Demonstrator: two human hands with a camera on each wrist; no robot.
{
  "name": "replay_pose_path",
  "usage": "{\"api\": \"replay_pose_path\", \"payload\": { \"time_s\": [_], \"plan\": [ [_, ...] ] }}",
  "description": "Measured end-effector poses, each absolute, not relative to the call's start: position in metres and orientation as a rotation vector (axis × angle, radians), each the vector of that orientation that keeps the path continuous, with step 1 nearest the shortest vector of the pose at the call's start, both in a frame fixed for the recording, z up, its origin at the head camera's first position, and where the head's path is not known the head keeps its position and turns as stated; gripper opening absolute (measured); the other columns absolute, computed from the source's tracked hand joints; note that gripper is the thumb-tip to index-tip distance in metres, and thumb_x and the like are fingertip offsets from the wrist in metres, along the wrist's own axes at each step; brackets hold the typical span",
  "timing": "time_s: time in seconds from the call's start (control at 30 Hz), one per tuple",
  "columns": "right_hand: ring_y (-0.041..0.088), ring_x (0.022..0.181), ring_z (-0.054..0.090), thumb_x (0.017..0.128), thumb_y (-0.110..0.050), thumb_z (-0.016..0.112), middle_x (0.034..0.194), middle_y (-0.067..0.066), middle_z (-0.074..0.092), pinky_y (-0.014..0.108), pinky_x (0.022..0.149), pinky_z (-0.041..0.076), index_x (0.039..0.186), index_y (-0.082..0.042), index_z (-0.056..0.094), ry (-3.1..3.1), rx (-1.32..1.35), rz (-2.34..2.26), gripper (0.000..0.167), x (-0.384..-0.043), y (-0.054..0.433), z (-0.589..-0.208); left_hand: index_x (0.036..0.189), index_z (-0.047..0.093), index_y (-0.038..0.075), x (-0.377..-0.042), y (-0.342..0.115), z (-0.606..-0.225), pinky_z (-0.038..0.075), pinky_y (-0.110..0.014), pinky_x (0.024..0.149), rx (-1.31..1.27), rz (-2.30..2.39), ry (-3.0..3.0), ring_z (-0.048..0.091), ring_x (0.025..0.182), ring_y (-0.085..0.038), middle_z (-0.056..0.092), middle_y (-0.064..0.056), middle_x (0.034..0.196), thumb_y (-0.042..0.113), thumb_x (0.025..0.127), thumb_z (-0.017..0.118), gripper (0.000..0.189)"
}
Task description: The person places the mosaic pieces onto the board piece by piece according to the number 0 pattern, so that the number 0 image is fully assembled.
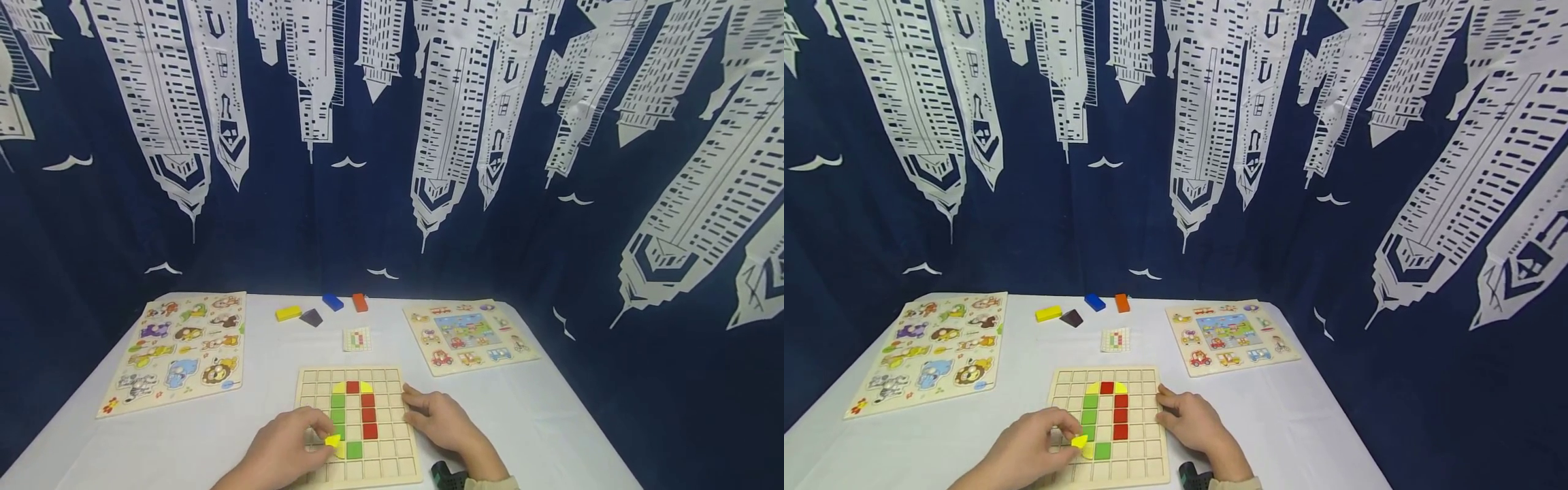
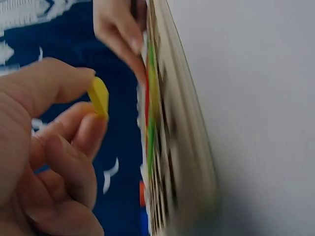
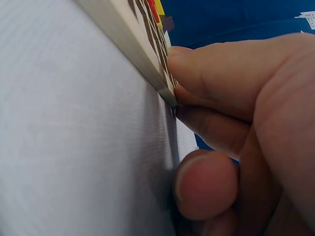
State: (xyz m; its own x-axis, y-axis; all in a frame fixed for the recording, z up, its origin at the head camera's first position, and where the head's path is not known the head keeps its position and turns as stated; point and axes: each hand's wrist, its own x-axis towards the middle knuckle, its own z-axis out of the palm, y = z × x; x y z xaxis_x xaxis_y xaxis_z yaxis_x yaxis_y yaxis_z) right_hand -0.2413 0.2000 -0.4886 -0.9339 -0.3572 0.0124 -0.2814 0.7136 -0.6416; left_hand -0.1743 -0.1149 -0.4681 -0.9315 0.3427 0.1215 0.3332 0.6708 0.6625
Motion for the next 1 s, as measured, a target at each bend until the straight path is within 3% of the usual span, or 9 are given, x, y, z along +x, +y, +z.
{"api": "replay_pose_path", "payload": {
  "time_s": [0.33,1.0],
  "plan": [
    [0.032,0.141,0.051,0.094,-0.03,0.071,0.15,0.003,0.056,0.06,0.113,0.038,0.132,-0.009,0.069,2.8,-0.518,-1.015,0.043,-0.237,0.2,-0.487,0.084,0.073,0.03,-0.178,-0.055,-0.476,0.043,-0.025,0.058,0.764,0.887,2.972,0.052,0.071,0.006,0.058,0.023,0.078,0.032,0.078,0.084,0.013],
    [0.032,0.141,0.052,0.096,-0.032,0.07,0.151,0.004,0.055,0.058,0.112,0.039,0.135,-0.008,0.067,2.793,-0.551,-1.009,0.046,-0.233,0.201,-0.485,0.084,0.079,0.032,-0.186,-0.052,-0.488,0.042,-0.023,0.058,0.893,0.897,2.969,0.051,0.07,0.008,0.058,0.025,0.082,0.037,0.081,0.086,0.009]
  ]
}}
